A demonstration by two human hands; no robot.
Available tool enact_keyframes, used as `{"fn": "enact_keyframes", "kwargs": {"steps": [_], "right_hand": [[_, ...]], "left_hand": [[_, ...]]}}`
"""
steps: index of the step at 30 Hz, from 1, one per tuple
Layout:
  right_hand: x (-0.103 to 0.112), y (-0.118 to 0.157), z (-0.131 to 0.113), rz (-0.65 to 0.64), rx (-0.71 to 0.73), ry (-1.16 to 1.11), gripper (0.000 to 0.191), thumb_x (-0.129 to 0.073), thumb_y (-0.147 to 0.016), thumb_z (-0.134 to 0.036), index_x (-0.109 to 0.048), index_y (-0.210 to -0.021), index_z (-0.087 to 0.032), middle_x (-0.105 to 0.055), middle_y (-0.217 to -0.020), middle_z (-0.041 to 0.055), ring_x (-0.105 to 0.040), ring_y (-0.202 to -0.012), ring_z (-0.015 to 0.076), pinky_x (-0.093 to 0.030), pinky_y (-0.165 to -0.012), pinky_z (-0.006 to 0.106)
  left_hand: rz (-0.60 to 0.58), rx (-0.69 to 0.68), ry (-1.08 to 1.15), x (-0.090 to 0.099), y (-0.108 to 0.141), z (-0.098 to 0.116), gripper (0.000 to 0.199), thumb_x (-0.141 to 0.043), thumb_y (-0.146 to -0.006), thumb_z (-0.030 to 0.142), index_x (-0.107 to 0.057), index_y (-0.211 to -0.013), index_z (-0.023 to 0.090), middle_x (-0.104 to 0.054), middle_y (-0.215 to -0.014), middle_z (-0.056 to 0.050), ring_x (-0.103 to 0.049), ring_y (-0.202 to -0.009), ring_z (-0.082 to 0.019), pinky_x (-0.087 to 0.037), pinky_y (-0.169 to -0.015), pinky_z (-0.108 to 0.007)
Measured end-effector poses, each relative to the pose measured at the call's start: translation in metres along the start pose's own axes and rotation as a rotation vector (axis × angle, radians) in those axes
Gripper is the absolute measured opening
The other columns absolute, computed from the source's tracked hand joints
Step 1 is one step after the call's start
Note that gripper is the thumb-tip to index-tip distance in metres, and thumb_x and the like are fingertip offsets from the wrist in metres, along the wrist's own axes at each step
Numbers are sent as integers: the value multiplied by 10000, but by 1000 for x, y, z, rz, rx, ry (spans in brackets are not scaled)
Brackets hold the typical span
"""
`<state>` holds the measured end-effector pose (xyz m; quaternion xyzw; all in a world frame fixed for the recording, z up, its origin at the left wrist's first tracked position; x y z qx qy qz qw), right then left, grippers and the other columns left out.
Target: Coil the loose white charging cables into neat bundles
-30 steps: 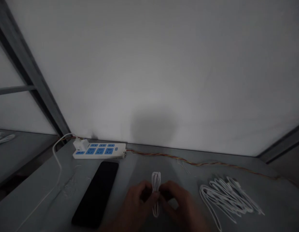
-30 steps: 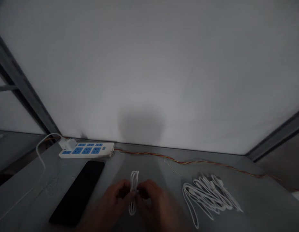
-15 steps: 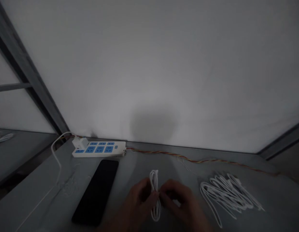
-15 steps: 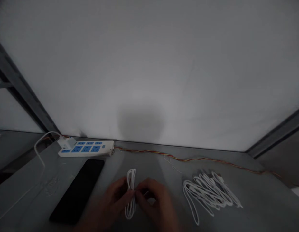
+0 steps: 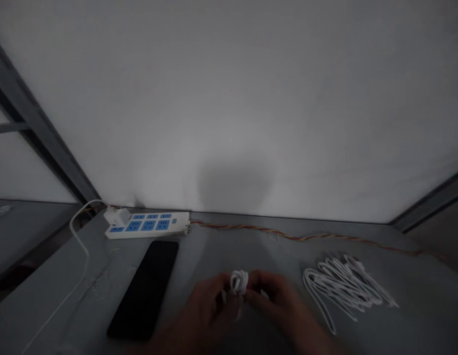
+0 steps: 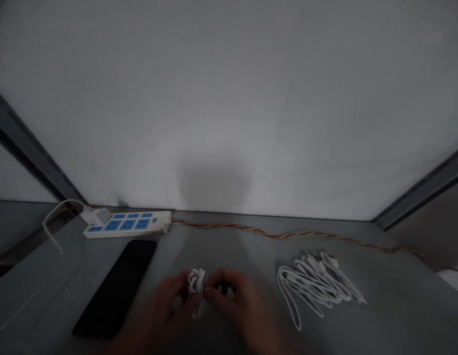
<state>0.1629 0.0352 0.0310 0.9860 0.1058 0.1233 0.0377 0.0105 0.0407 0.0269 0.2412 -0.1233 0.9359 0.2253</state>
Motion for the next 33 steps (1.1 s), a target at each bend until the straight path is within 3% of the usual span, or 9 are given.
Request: {"fn": "enact_keyframes", "kwargs": {"steps": [5, 9, 13, 21, 28, 33], "right_hand": [[7, -1, 0, -19, -90, -84, 281, -643, -803, -477, -679, -798, -198, -640, -749, -5, -583, -753, 181, -441, -684, 269], [10, -6, -2, 33, -36, -83, 272, -624, -823, -454, -667, -768, -191, -630, -680, -9, -584, -690, 163, -443, -662, 260], [1, -6, -1, -58, -54, -111, 289, -615, -839, -456, -702, -781, -186, -638, -661, -5, -580, -652, 149, -435, -622, 248], [-2, -4, -2, -50, -92, -163, 349, -708, -744, -537, -730, -737, -189, -629, -600, -17, -572, -591, 132, -419, -569, 234], [0, -4, 6, -33, -126, -160, 268, -755, -720, -455, -735, -737, -189, -664, -597, -19, -601, -586, 127, -424, -560, 217], [1, -4, 3, 8, -97, -52, 216, -712, -746, -401, -728, -730, -187, -695, -630, -6, -635, -635, 155, -458, -599, 238]], "left_hand": [[26, -157, -190, -2, 0, 4, 168, -492, -941, 257, -649, -961, 203, -723, -884, -45, -641, -765, -185, -449, -722, -257], [102, -141, -176, 1, -1, 3, 188, -479, -956, 270, -644, -892, 207, -690, -736, -12, -601, -615, -145, -439, -614, -219], [177, -168, -189, 5, 1, 4, 159, -510, -933, 265, -645, -867, 213, -699, -734, -16, -618, -618, -155, -456, -615, -227], [127, -228, -195, 2, 1, 4, 191, -475, -935, 227, -662, -899, 209, -737, -823, -51, -677, -737, -186, -512, -732, -266], [131, -289, -254, 0, 0, 4, 175, -483, -932, 210, -658, -934, 207, -758, -908, -66, -707, -813, -197, -517, -746, -259], [124, -216, -265, -3, 1, 0, 181, -474, -950, 248, -652, -966, 219, -744, -908, -60, -689, -804, -198, -492, -742, -269]]}}
Point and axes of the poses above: each hand's wrist, its own y-axis away from the middle knuckle, its own x-axis out of the back of the hand, z = x × y, the point moved 5 cm from there along -y, towards the middle knuckle
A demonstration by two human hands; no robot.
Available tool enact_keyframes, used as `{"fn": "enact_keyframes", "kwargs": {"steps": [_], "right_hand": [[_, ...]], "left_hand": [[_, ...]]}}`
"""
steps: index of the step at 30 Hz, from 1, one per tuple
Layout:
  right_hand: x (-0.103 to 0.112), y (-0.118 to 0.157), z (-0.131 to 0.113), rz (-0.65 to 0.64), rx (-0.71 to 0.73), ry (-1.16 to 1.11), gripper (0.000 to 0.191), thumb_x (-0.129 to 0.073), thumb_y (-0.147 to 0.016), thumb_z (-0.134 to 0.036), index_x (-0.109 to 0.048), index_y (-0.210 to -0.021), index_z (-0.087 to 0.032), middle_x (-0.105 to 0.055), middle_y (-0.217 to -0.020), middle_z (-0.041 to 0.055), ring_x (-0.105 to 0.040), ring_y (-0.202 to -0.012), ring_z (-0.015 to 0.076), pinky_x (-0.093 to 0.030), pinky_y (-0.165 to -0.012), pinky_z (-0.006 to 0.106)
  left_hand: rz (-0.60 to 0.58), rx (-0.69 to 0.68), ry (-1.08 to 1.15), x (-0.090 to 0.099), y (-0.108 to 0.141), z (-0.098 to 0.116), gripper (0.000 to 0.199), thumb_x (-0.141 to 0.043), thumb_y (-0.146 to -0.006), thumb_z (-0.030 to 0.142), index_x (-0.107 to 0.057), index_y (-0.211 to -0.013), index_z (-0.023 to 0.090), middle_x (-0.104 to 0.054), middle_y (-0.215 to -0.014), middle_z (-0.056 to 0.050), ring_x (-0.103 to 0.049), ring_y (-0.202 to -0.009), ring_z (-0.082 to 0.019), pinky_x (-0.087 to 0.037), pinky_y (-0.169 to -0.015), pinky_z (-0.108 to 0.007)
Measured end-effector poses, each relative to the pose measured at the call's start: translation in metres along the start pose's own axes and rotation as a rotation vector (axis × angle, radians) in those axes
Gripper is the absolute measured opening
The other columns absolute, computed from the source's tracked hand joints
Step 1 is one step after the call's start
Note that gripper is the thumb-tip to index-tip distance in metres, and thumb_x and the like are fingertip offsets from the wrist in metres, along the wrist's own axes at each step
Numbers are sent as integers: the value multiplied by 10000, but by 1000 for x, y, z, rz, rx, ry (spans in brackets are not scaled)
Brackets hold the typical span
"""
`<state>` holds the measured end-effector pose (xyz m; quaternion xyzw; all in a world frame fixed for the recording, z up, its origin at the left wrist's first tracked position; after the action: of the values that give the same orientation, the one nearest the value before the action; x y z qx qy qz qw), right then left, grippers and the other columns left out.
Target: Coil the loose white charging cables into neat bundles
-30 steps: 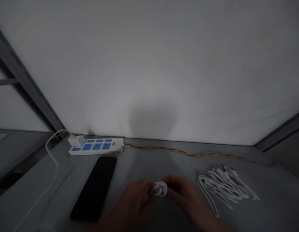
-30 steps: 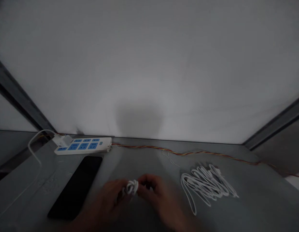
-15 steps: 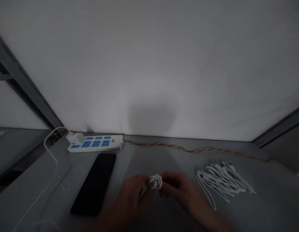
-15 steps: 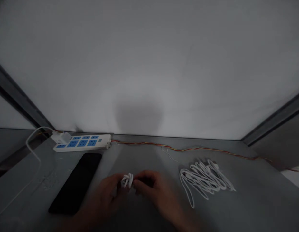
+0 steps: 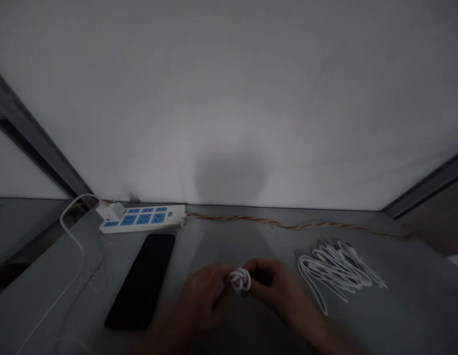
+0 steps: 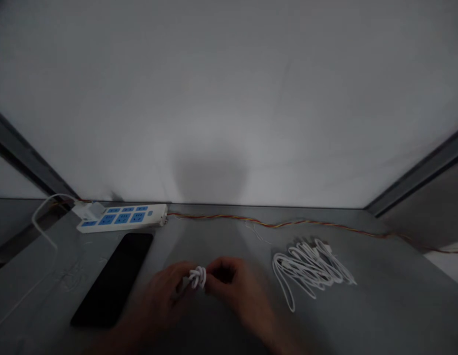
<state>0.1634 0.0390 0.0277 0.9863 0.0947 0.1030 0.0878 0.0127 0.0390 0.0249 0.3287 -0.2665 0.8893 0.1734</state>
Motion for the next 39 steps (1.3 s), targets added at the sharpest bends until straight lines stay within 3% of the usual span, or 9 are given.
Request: {"fn": "enact_keyframes", "kwargs": {"steps": [4, 8, 14, 21, 24, 27, 31, 35, 39], "right_hand": [[1, 1, -6, 89, 90, 140, 101, -630, -747, -248, -705, -715, -188, -682, -646, -4, -615, -649, 158, -471, -612, 246], [1, 1, -9, 130, 166, 223, 106, -567, -725, -176, -657, -671, -196, -653, -628, -11, -594, -636, 153, -472, -616, 247], [1, 1, -9, 122, 222, 260, 95, -583, -772, -207, -655, -710, -205, -678, -671, -5, -597, -646, 150, -482, -628, 250], [13, -1, -4, 92, 150, 175, 264, -554, -898, -387, -701, -1012, -200, -743, -876, 51, -680, -792, 205, -518, -718, 315], [7, -4, 2, 40, 135, 111, 319, -601, -876, -370, -658, -1147, -211, -746, -942, 55, -690, -835, 207, -525, -718, 304], [-4, -8, 9, -10, 126, 54, 409, -633, -850, -292, -597, -1251, -218, -750, -947, 50, -698, -827, 201, -533, -696, 293], [-2, -11, 10, 94, 149, 99, 380, -659, -793, -210, -650, -1173, -206, -754, -941, 46, -693, -795, 194, -518, -681, 285], [25, -15, 3, 177, 164, 233, 407, -635, -766, -187, -650, -1172, -203, -752, -882, 22, -693, -769, 180, -525, -662, 262], [103, -7, 0, 525, 60, 586, 363, -584, -791, -245, -671, -1137, -174, -748, -892, 48, -696, -770, 205, -535, -698, 295]], "left_hand": [[-45, 173, 116, -3, -3, -2, 197, -485, -948, 329, -622, -875, 207, -663, -712, -7, -594, -600, -153, -433, -599, -246], [-65, 347, 380, -4, -6, -5, 189, -557, -899, 329, -559, -764, 196, -566, -663, 35, -535, -612, -130, -388, -575, -222], [-154, 484, 834, -13, -7, -10, 161, -602, -871, 322, -613, -899, 164, -609, -713, 25, -558, -628, -114, -392, -547, -194], [-112, 531, 799, -17, -7, -17, 325, -615, -867, 405, -644, -1070, 154, -683, -710, -2, -590, -604, -126, -400, -521, -197], [-81, 530, 721, -17, -8, -20, 400, -599, -867, 447, -650, -1153, 171, -728, -777, -27, -644, -676, -164, -471, -597, -236], [-39, 504, 624, -14, -9, -19, 395, -508, -908, 468, -689, -1137, 202, -756, -982, -49, -682, -895, -223, -523, -817, -326], [-41, 488, 559, -15, -7, -16, 417, -417, -945, 438, -653, -1231, 246, -667, -1272, -24, -543, -1248, -245, -400, -1069, -380], [-113, 514, 539, -25, 0, -21, 544, -470, -920, 436, -447, -1427, 240, -600, -1361, -50, -512, -1287, -237, -376, -1096, -416], [-137, 483, 454, -30, 0, -28, 432, -481, -901, 418, -605, -1269, 229, -691, -1226, -69, -624, -1147, -249, -460, -1018, -414]]}}
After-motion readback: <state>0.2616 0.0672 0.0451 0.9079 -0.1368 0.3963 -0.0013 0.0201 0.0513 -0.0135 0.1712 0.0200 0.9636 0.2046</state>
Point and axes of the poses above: each hand's wrist, its own y-axis away from the middle knuckle, its own x-axis out of the back of the hand, z = x × y, the point moved 5 cm from there along -y, towards the middle knuckle
